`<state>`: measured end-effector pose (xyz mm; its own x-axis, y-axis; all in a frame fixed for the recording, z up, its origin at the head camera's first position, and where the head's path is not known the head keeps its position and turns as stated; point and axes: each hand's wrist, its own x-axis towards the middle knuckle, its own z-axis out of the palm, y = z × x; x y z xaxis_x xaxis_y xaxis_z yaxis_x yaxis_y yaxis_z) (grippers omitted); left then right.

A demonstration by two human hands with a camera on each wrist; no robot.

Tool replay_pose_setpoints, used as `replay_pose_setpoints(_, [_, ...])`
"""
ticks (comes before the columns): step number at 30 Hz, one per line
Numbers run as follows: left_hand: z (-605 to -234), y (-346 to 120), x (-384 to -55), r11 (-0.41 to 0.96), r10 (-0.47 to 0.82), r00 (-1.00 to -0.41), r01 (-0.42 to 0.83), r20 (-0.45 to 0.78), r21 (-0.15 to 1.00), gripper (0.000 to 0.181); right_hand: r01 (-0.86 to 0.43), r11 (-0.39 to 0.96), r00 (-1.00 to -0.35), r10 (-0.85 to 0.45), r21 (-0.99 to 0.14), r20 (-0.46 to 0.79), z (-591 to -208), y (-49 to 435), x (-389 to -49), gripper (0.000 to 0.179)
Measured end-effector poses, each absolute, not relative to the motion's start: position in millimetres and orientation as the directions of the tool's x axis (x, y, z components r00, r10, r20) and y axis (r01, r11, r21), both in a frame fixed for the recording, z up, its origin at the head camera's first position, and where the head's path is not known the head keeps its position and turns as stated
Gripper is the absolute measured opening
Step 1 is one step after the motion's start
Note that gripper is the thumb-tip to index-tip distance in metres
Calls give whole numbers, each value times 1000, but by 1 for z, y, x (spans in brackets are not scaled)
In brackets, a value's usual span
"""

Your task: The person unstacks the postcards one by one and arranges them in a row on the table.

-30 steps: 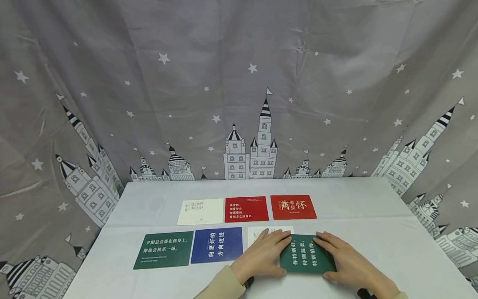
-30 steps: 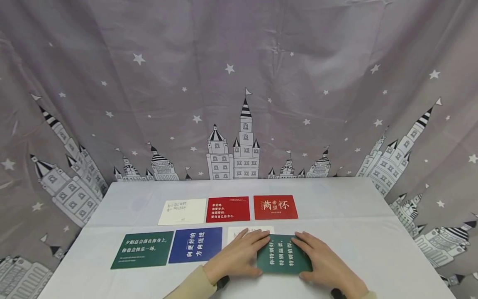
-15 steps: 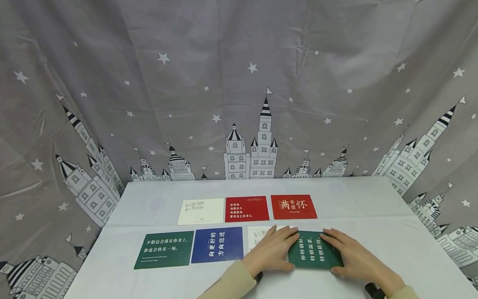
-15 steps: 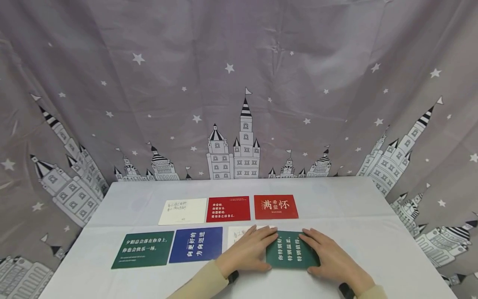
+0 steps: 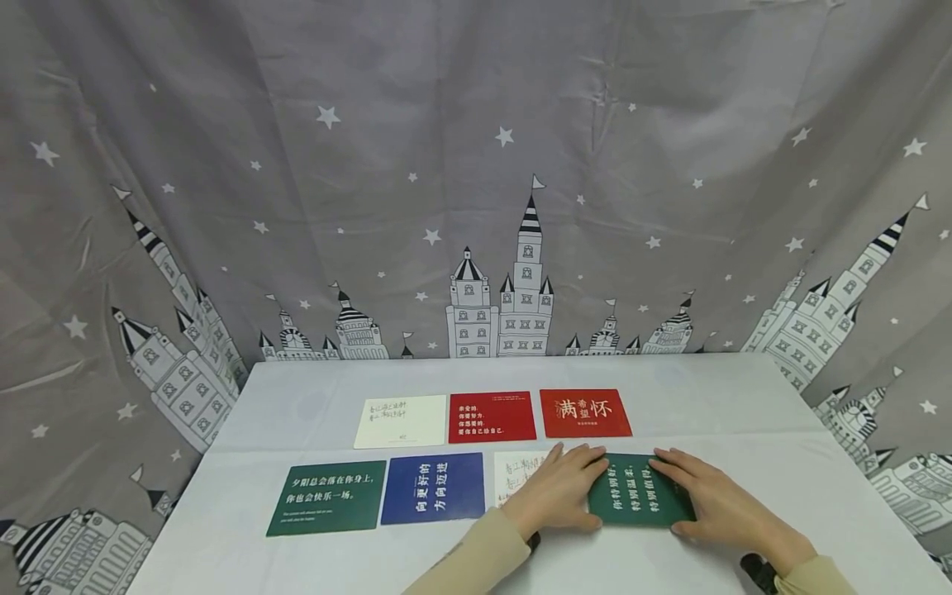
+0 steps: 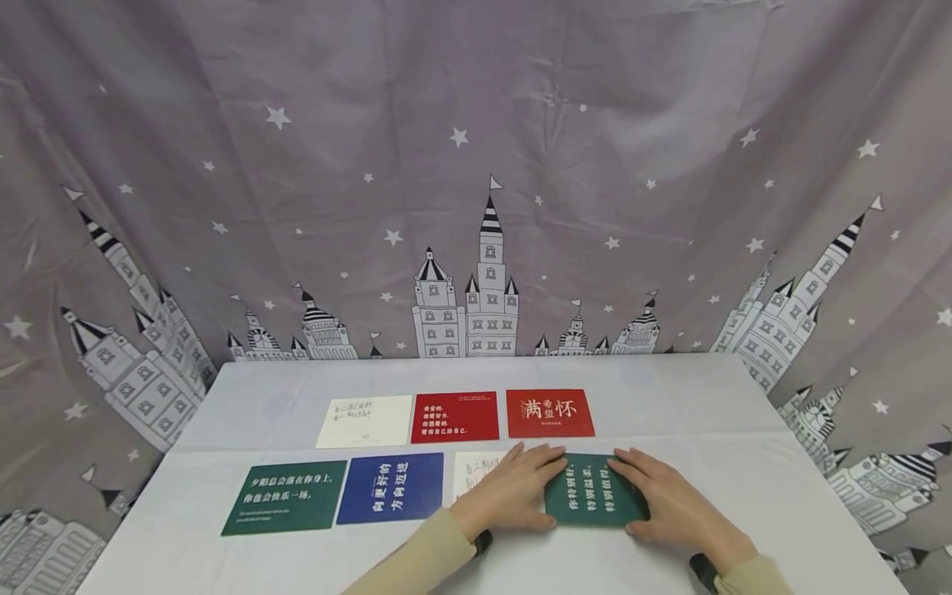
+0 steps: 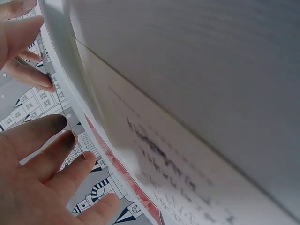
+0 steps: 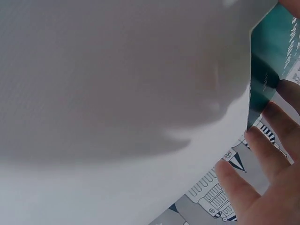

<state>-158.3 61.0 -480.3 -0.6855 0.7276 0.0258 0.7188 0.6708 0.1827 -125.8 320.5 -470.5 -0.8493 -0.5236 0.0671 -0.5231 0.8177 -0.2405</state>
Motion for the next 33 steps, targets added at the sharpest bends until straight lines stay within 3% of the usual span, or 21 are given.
replay_pose_setpoints(33, [-476, 84, -167, 705, 701, -713, 687, -20, 177, 75, -463, 851, -875, -483, -247, -24, -468, 335, -142, 80])
